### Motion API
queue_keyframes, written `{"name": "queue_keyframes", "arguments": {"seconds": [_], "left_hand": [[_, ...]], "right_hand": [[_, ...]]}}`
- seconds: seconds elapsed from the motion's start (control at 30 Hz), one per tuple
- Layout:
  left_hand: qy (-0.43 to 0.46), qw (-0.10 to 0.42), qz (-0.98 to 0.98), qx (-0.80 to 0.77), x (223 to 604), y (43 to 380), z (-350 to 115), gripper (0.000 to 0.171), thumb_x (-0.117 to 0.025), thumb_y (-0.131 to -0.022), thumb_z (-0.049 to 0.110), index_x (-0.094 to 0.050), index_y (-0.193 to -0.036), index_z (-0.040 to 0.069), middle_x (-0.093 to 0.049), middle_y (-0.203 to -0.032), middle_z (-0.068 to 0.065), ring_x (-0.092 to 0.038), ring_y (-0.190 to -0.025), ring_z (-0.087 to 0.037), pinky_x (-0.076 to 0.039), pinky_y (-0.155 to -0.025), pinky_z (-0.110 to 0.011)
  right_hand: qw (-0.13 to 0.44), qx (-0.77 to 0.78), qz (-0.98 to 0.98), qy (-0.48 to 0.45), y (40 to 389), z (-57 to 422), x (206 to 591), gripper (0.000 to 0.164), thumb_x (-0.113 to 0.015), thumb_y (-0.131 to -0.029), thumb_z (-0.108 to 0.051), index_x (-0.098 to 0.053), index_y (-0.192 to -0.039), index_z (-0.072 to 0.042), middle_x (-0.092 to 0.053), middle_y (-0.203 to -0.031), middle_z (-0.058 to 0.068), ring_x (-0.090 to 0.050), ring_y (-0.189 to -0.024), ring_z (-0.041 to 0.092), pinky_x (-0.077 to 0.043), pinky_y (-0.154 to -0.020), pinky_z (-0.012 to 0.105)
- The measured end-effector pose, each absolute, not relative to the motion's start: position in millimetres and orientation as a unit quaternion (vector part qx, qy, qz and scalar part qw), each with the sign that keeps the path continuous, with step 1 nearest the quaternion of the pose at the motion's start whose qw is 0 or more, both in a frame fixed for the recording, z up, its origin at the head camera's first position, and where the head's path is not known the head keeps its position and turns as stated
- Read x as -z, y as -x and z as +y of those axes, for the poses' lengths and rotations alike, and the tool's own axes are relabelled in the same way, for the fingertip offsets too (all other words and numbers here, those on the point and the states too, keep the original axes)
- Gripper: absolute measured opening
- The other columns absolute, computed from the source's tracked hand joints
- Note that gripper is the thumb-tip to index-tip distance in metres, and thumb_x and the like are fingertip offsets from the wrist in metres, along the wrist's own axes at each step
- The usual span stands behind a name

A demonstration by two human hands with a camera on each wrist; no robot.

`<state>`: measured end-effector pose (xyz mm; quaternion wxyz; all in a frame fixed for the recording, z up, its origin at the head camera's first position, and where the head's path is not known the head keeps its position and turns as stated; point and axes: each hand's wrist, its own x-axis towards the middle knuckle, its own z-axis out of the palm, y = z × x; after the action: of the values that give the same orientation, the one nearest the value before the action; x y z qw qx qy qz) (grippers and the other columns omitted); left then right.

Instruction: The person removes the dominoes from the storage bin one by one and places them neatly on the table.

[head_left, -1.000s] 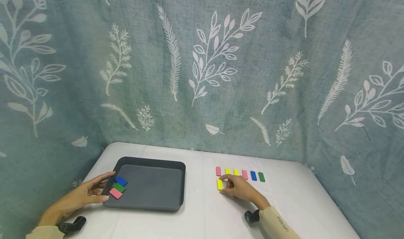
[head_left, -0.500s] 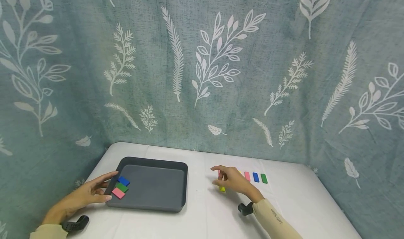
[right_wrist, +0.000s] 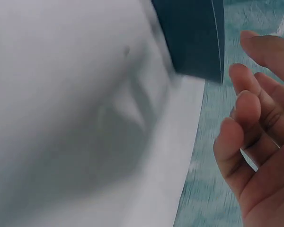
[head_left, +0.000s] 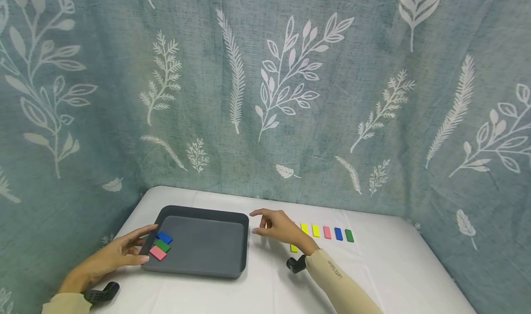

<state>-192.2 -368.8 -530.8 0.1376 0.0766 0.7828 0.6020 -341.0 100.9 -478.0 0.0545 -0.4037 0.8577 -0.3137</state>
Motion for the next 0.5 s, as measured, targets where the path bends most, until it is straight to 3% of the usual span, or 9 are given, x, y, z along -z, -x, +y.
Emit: {"name": "queue_keyframes", "arguments": {"seconds": [0.27, 0.5], "left_hand": [[-0.098, 0.141, 0.775, -0.608, 533, 193, -372, 0.082, -0.069, -0.099, 0.015, -0.021, -0.165, 0.015, -0.022, -0.162, -0.028, -0.033, -0.139, -0.047, -0.048, -0.095, -0.046], [-0.091, 0.134, 0.783, -0.6, 535, 194, -372, 0.081, -0.071, -0.098, 0.016, -0.024, -0.165, 0.017, -0.025, -0.162, -0.026, -0.037, -0.137, -0.044, -0.048, -0.094, -0.045]], "right_hand": [[0.076, 0.317, 0.834, 0.446, 340, 47, 480, 0.051, -0.077, -0.095, -0.033, -0.063, -0.138, -0.009, -0.064, -0.081, -0.011, -0.056, -0.066, 0.005, -0.048, -0.065, 0.024], [0.095, 0.309, 0.823, 0.466, 337, 1, 479, 0.051, -0.077, -0.095, -0.031, -0.063, -0.139, -0.008, -0.066, -0.082, -0.013, -0.062, -0.07, 0.002, -0.052, -0.07, 0.021]]}}
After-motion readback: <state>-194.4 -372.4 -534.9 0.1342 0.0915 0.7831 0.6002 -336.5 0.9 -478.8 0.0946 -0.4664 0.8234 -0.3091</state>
